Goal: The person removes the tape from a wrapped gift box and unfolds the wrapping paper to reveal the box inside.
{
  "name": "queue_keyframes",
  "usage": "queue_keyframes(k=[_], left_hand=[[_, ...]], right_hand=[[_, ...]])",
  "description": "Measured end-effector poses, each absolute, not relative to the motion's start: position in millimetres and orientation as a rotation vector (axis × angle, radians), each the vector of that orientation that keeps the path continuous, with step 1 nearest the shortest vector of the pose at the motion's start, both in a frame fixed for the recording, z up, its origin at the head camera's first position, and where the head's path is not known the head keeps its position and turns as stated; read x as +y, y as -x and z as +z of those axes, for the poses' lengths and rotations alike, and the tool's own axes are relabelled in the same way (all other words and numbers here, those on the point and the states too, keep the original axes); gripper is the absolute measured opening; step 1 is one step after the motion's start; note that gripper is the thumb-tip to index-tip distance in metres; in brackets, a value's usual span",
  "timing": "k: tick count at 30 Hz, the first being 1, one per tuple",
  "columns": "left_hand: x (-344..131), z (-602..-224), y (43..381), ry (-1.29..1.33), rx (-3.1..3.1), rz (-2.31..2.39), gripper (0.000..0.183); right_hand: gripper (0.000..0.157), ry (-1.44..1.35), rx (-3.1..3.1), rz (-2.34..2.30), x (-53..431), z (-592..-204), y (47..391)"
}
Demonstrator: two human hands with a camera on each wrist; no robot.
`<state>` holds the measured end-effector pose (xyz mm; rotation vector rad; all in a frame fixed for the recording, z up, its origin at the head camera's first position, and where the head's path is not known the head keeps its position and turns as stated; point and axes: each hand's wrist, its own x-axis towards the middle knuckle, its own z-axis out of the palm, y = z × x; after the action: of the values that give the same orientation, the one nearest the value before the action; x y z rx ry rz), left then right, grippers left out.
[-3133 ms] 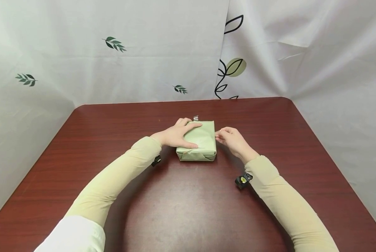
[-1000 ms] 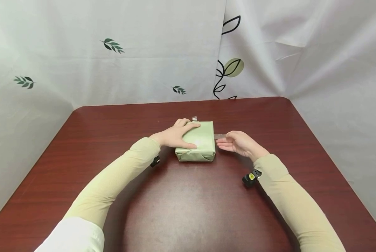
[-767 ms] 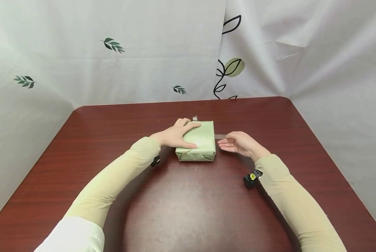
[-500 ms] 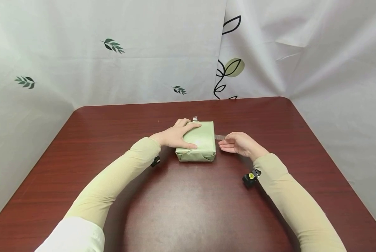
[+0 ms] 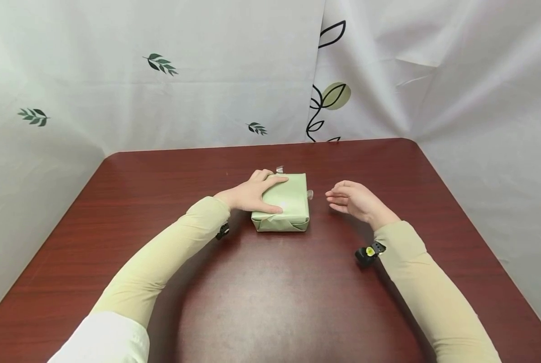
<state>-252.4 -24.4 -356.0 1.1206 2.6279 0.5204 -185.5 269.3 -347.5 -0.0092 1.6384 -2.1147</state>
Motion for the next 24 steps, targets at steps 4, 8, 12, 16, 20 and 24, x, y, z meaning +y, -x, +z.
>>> queue_keyframes(k=[4, 8, 12, 16, 20, 24], left_hand=[[-24.8, -355.8, 252.7, -1.120, 2.626, 0.521, 0.084], [-24.9, -355.8, 253.2, -1.122, 2.623, 0.521, 0.084], [-24.7, -355.3, 253.2, -1.118, 2.622, 0.516, 0.085], [-24.3, -355.3, 253.3, -1.110, 2.625, 0.509, 0.085], [-24.2, -355.5, 253.2, -1.101, 2.626, 0.501, 0.085], [-24.7, -354.8, 252.7, -1.106, 2.622, 0.499, 0.085]], right_hand=[[0.017, 0.065, 1.964, -1.930, 255.8, -338.9, 179.7], [0.006, 0.152, 2.322, -1.668, 242.0, -334.4, 171.7], [0.014, 0.267, 2.663, -1.357, 228.5, -334.2, 163.0], [0.016, 0.477, 2.918, -1.116, 215.4, -337.2, 156.9], [0.022, 0.823, 3.079, -0.905, 203.5, -341.4, 155.6], [0.032, 1.045, 3.161, -0.691, 194.8, -343.9, 156.4]])
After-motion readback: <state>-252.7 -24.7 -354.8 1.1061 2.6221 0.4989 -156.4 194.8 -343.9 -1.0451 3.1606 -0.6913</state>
